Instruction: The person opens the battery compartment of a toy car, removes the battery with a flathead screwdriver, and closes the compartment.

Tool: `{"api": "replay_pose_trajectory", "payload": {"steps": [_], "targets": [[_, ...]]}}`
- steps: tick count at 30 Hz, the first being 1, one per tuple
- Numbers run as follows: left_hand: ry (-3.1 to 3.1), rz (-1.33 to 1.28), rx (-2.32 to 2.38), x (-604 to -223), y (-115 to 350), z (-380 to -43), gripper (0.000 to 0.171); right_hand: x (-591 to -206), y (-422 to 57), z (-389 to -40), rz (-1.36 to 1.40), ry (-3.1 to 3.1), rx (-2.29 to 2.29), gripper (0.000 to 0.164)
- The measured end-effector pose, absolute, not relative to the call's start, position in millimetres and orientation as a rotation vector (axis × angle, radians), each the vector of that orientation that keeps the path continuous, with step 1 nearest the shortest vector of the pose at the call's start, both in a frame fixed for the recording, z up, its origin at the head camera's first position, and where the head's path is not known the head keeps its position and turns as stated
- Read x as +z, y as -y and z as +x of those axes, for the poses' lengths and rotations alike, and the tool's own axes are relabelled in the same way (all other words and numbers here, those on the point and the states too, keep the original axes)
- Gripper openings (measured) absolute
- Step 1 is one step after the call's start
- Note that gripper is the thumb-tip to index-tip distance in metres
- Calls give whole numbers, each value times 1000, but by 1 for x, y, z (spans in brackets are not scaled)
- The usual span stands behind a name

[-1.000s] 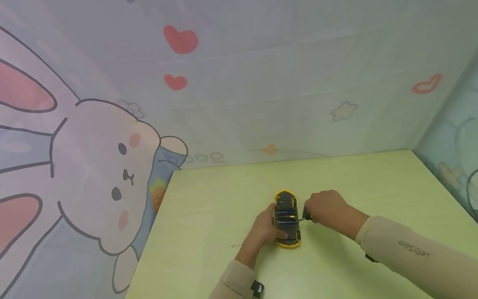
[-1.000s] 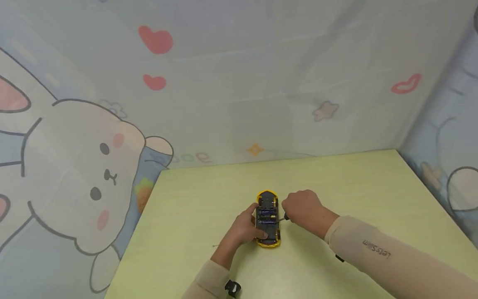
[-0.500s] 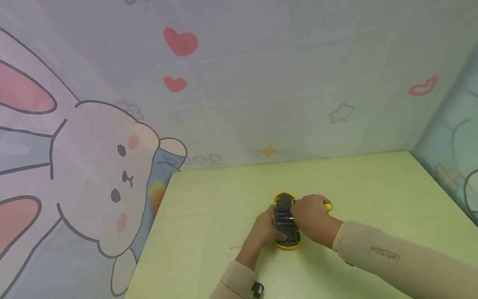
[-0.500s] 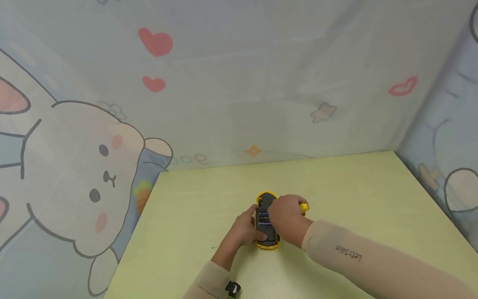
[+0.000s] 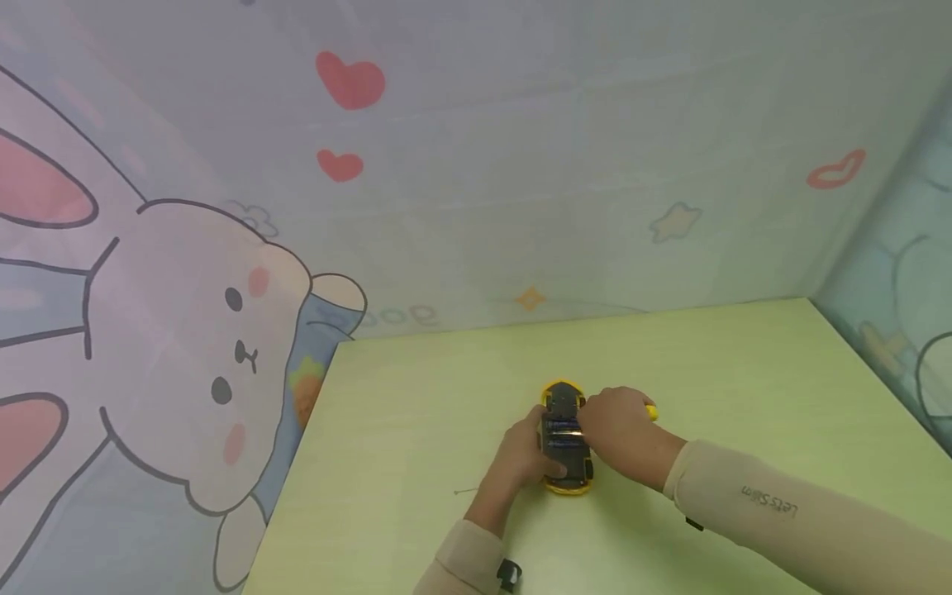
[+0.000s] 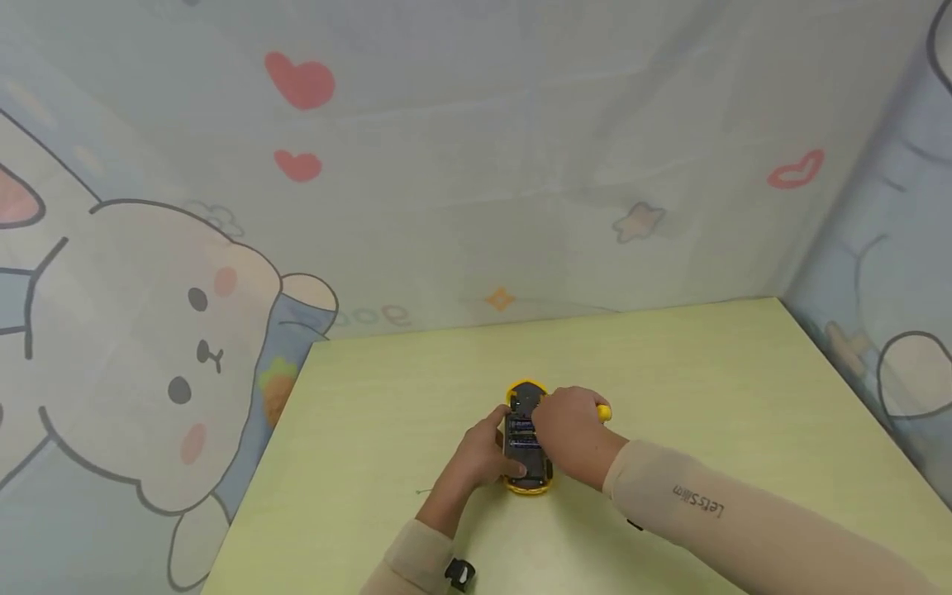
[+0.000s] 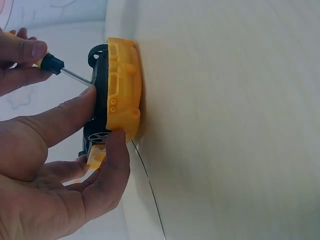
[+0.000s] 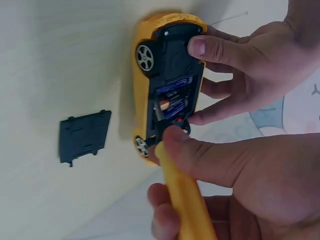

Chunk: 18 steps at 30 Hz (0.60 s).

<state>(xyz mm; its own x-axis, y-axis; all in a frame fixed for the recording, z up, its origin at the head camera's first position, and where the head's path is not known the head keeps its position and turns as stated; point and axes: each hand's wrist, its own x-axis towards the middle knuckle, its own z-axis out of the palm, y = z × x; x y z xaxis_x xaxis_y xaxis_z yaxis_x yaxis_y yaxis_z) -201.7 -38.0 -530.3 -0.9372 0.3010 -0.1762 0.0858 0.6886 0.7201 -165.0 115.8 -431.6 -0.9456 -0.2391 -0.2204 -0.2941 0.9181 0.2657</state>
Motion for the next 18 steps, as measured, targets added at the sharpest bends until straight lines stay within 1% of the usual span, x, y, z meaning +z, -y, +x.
{"api": "replay_pose_trajectory", "payload": {"steps": [1,2,5,8,11,14,15,18], "targets": [[-2619,310,1102,-530,37,-202,97,-433,-122,-166,-431,-2911,405,13],[-2616,313,1106,-530,37,-202,97,-435,-129,-167,-466,-2932,376,14],[-2615,311,1119,-530,37,-202,97,-439,-146,-170,-585,-2995,290,22],[-2609,298,1129,-530,38,-204,99,-444,-163,-173,-632,-3003,148,27],[-2604,276,1130,-532,39,-205,99,-455,-180,-177,-602,-2924,-70,19],[-2600,264,1131,-534,39,-205,99,-472,-198,-178,-582,-2840,-269,4],[-2599,264,1136,-534,39,-205,99,-478,-203,-178,-588,-2817,-323,6],[-2596,260,1145,-535,39,-203,99,-495,-216,-177,-639,-2794,-449,26]]}}
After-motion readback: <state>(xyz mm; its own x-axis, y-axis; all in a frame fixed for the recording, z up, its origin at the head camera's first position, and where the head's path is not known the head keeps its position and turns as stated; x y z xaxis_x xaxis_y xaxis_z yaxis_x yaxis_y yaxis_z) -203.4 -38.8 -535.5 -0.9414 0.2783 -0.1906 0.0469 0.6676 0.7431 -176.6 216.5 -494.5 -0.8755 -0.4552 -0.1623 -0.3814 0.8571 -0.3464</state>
